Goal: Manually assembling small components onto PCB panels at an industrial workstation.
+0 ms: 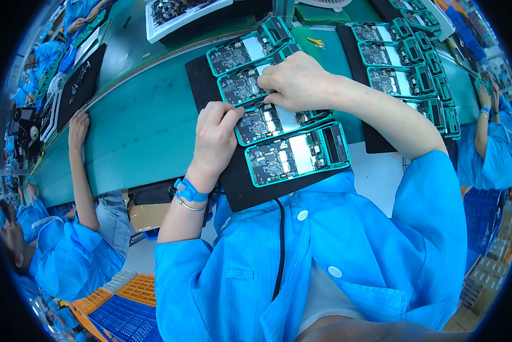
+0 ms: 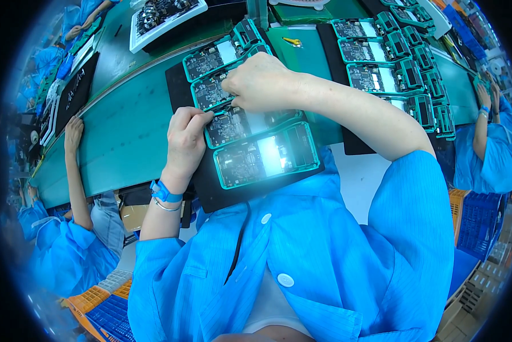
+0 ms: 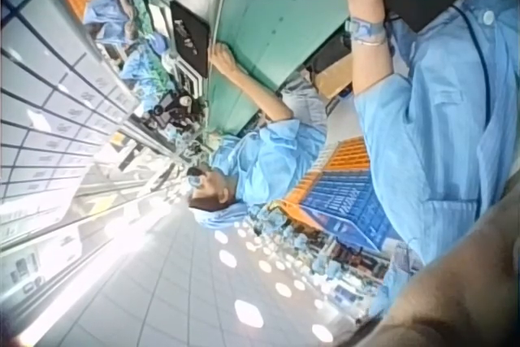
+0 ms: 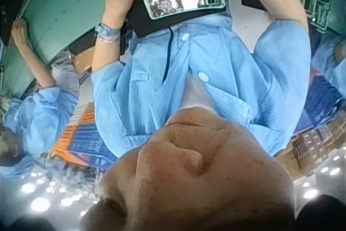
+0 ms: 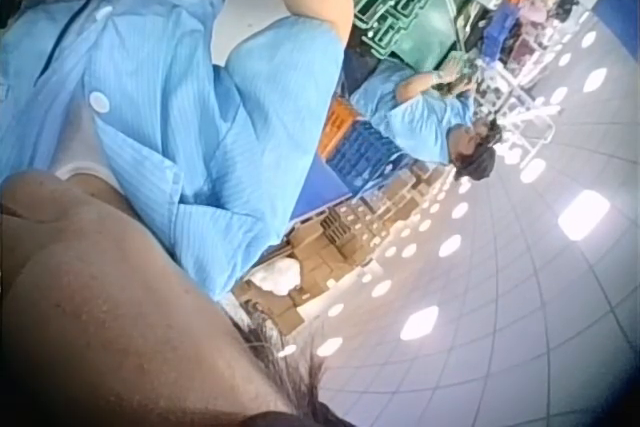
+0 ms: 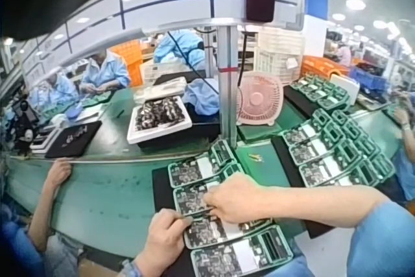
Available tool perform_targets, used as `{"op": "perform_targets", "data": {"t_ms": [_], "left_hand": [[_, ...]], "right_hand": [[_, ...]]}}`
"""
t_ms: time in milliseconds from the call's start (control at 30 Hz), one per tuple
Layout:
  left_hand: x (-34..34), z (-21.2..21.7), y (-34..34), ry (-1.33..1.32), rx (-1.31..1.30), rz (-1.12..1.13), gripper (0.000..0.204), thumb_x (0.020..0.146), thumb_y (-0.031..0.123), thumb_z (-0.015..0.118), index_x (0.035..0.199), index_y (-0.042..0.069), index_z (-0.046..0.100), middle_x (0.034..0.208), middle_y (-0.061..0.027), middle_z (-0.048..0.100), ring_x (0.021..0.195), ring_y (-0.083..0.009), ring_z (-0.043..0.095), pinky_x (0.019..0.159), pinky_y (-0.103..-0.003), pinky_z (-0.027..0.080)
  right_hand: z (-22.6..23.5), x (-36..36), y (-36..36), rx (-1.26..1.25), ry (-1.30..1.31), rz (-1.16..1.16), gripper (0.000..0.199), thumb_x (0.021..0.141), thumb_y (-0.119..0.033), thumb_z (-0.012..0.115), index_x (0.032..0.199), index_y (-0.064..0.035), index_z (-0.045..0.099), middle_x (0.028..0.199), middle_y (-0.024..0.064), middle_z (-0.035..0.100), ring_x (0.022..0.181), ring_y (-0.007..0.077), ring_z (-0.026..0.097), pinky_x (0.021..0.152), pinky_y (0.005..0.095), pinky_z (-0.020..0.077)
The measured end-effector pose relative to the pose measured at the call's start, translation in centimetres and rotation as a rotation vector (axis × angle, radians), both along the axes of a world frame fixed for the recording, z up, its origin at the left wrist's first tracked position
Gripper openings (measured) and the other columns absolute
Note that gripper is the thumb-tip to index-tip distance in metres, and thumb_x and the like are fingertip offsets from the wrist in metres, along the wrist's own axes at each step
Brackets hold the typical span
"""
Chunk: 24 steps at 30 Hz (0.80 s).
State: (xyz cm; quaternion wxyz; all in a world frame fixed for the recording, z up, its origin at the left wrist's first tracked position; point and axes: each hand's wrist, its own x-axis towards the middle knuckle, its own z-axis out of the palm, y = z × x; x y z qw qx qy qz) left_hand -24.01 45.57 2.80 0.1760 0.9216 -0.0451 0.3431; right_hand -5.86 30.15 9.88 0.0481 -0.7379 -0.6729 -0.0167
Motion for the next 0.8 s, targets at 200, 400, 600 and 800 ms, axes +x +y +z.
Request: {"op": "perform_targets", "data": {"t_ms": [200,400,600,800], "left_hand": [[0.2,0.4,0.5,0.025,-0.006,-0.054,0.024,0.071,-0.008,0.069,0.091,0.004,0.069,0.089,-0.0082,0.060,0.085,-0.0274,0.061,0.073,-0.039,0.048],[0.5,1.2,1.1,0.092,-0.004,-0.140,0.024,0.069,-0.009,0.069,0.090,0.004,0.069,0.087,-0.0088,0.059,0.084,-0.0275,0.061,0.071,-0.039,0.047],[-0.4,0.7,0.6,0.104,-0.152,-0.144,0.023,0.072,-0.012,0.069,0.089,0.003,0.070,0.087,-0.0095,0.059,0.083,-0.0278,0.062,0.070,-0.039,0.049],[-3.9,0.8,-2.0,0.089,-0.312,-0.067,0.024,0.076,-0.012,0.071,0.094,0.003,0.073,0.089,-0.0089,0.063,0.084,-0.0256,0.065,0.068,-0.035,0.052]], "right_hand": [[-0.2,0.0,-0.1,0.021,-0.005,0.006,0.023,0.086,-0.029,0.073,0.084,-0.0078,0.065,0.081,0.0067,0.066,0.076,0.0272,0.069,0.066,0.0415,0.0534],[-0.2,-0.1,-0.3,0.031,-0.006,0.021,0.022,0.086,-0.029,0.073,0.085,-0.0082,0.066,0.082,0.0067,0.066,0.076,0.0273,0.070,0.065,0.0411,0.0536],[0.2,0.0,-1.1,0.132,0.040,0.053,0.022,0.086,-0.027,0.075,0.083,-0.0079,0.064,0.082,0.0074,0.065,0.075,0.0294,0.068,0.063,0.0425,0.0514],[1.6,-2.2,-4.8,0.211,0.160,0.113,0.027,0.084,-0.026,0.077,0.079,-0.0071,0.058,0.077,0.0079,0.060,0.067,0.0304,0.065,0.057,0.0418,0.0489]]}}
